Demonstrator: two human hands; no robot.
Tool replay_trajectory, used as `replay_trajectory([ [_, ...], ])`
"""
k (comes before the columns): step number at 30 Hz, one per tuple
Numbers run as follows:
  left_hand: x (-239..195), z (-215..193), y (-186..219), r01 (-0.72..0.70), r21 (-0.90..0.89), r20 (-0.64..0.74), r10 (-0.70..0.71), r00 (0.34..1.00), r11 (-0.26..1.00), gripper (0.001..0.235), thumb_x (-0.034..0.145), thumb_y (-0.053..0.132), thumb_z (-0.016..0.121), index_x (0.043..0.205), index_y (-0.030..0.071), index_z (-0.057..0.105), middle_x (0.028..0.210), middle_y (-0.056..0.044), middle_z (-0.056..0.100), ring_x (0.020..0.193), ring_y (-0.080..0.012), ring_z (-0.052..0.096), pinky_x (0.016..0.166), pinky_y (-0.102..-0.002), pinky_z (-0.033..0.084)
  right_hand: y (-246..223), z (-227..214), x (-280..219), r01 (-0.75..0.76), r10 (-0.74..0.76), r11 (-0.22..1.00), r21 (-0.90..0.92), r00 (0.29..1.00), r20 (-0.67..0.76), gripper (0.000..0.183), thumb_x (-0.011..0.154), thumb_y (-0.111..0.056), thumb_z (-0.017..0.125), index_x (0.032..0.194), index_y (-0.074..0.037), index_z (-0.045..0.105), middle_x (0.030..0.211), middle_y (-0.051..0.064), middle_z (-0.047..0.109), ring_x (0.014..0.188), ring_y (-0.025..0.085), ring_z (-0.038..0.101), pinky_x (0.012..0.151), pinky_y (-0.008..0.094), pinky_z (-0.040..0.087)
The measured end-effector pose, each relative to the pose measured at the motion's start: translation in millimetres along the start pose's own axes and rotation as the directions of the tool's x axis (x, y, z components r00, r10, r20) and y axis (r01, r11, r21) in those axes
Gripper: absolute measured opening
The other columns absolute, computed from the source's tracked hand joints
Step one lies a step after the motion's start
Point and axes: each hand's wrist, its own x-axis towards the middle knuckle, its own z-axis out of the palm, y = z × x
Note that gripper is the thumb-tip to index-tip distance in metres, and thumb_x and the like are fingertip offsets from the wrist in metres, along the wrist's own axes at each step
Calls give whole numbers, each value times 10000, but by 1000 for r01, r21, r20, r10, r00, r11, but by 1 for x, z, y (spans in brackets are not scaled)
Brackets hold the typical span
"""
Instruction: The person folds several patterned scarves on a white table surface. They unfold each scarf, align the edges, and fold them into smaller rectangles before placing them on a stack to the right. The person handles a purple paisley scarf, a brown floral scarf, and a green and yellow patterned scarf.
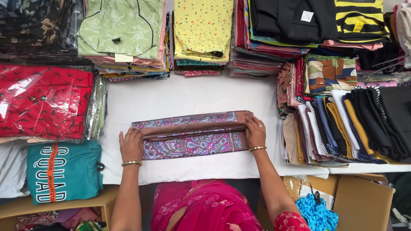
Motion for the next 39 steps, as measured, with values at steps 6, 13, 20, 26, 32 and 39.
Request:
replay_trajectory([
  [6, -31, 4, -5, -16, 45, 45, 14, 999, 999, 302, 905, 38, 618, 1169, 130, 733, 1362, -26, 670, 1414, -228, 522, 1281, -519, 244, -4, -1, -32, -3, 4, 1000, -8, 996, 92, 328, 775, -27, 704, 1086, -123, 741, 1355, 42, 667, 1363, 296, 518, 1178, 502, 350],
  [13, -11, 17, 64, -7, -135, 94, 20, 995, 991, 592, 763, 69, 577, 1341, 175, 652, 1513, -61, 544, 1486, -273, 393, 1262, -554, 169, -74, 9, -15, 25, -27, 1000, 18, 993, 114, 671, 703, -158, 616, 1370, -226, 640, 1540, -6, 544, 1524, 248, 369, 1282, 559, 141],
  [20, 20, 59, 156, -123, -195, 314, 181, 932, 973, 612, 982, 281, 510, 1574, 228, 361, 1678, -12, 268, 1554, -251, 201, 1250, -542, 121, -156, 82, 15, 180, -181, 983, 35, 915, 360, 662, 967, -422, 565, 1577, -238, 387, 1682, 37, 290, 1562, 275, 202, 1229, 598, 43],
  [26, -7, 53, 77, -30, 121, 335, -12, 942, 992, 681, 1004, 548, 396, 1621, 330, 204, 1722, 5, 84, 1582, -249, 63, 1232, -640, 35, -53, 58, 1, -110, 254, 944, -311, 842, 475, 690, 996, -616, 451, 1599, -317, 300, 1727, 6, 168, 1583, 231, 130, 1250, 613, 88],
  [32, -17, 40, 43, 211, 64, 196, -219, 956, 975, 669, 1003, 548, 386, 1625, 334, 266, 1737, 8, 109, 1598, -274, 87, 1252, -635, 33, 7, 40, -12, -296, 393, 893, -338, 879, 269, 655, 1044, -559, 357, 1635, -295, 254, 1727, 20, 132, 1582, 244, 68, 1229, 640, 16],
  [39, -13, 38, 54, 145, 280, 176, -199, 964, 949, 655, 971, 486, 466, 1587, 283, 374, 1694, -49, 174, 1542, -278, 142, 1156, -679, 60, -5, 33, 0, -414, 424, 900, -137, 904, 52, 850, 953, -513, 611, 1597, -58, 292, 1630, 163, 366, 1506, 325, 300, 1233, 542, 197],
])
